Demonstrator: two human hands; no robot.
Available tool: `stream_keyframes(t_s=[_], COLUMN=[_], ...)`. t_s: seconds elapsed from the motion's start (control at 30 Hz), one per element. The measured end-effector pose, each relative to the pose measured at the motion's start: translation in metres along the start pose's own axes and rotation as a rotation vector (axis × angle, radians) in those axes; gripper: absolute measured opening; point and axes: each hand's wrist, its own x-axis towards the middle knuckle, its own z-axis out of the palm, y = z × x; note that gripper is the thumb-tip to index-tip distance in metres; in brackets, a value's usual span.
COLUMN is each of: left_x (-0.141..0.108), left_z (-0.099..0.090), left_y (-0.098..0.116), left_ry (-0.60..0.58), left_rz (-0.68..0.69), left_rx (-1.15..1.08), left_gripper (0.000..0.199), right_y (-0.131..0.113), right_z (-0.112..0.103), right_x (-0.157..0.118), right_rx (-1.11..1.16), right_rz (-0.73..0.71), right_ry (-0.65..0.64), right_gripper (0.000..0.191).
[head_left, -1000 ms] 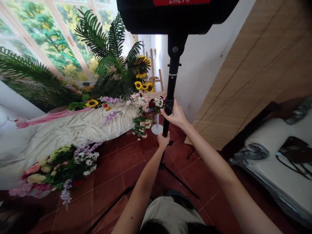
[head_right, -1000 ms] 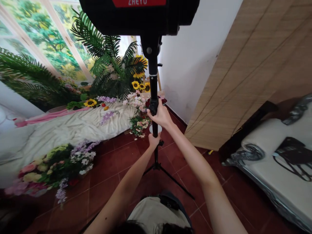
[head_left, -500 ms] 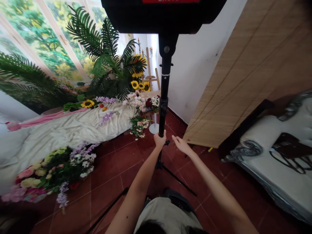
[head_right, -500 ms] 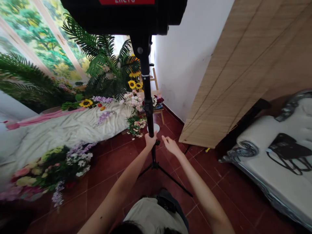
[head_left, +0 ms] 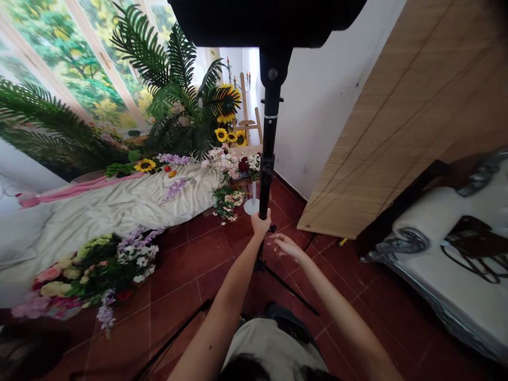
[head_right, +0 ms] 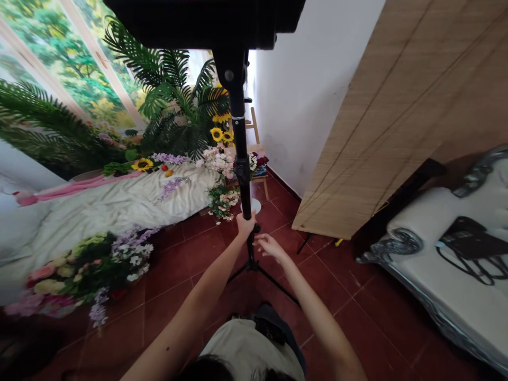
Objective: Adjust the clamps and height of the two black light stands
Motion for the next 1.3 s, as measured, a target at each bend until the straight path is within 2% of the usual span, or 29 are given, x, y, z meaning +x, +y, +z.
stream_keyframes(t_s=[0.1, 0.23, 0.33, 0.4, 0.57, 0.6, 0.7, 0.73, 0.8, 0.9, 0.97, 1.03, 1.2, 1.3], left_x=[-0.001, -0.002, -0.003, -0.003, -0.004, -0.004, -0.004, -0.004, -0.004, -0.004, -0.003, -0.002, 0.000, 0.000], left_z=[0.001, 0.002, 0.002, 0.002, 0.003, 0.003, 0.003, 0.003, 0.002, 0.002, 0.002, 0.002, -0.001, -0.006], left_y=[0.000, 0.000, 0.002, 0.003, 0.005, 0.005, 0.004, 0.003, 0.003, 0.002, 0.001, -0.001, -0.007, -0.009], left_ry=[0.012, 0.009, 0.016, 0.021, 0.025, 0.025, 0.021, 0.022, 0.025, 0.008, -0.016, -0.029, -0.085, -0.122], left_rz=[-0.001, 0.015, 0.020, 0.016, 0.001, 0.000, 0.004, 0.005, 0.004, 0.010, 0.023, 0.040, 0.060, 0.132], left_rx=[-0.007, 0.011, 0.001, -0.012, -0.019, -0.020, -0.019, -0.020, -0.024, -0.022, -0.014, -0.010, -0.003, 0.002], left_gripper=[0.038, 0.039, 0.039, 0.037, 0.036, 0.036, 0.036, 0.036, 0.036, 0.036, 0.037, 0.039, 0.035, 0.030], right_y=[-0.007, -0.014, -0.011, -0.008, -0.009, -0.009, -0.007, -0.005, 0.000, 0.006, 0.007, 0.006, 0.001, 0.001], right_z=[-0.002, 0.002, 0.008, 0.011, 0.010, 0.010, 0.009, 0.010, 0.010, 0.009, 0.007, 0.007, 0.010, 0.009], right_x=[-0.004, 0.008, 0.021, 0.026, 0.027, 0.026, 0.025, 0.024, 0.020, 0.009, 0.001, -0.003, 0.000, 0.004], right_rx=[-0.038, -0.036, -0.067, 0.002, 0.446, 0.474, 0.442, 0.410, 0.235, -0.273, -0.547, -0.648, -0.642, -0.719], right_rz=[-0.126, -0.135, -0.168, -0.161, -0.041, -0.037, -0.033, -0.026, -0.067, -0.255, -0.367, -0.429, -0.504, -0.526], right_ry=[0.025, 0.093, 0.200, 0.224, -0.077, -0.114, -0.118, -0.097, 0.034, 0.344, 0.447, 0.463, 0.463, 0.461], right_gripper=[0.023, 0.044, 0.049, 0.049, 0.034, 0.033, 0.030, 0.030, 0.031, 0.036, 0.037, 0.038, 0.036, 0.035])
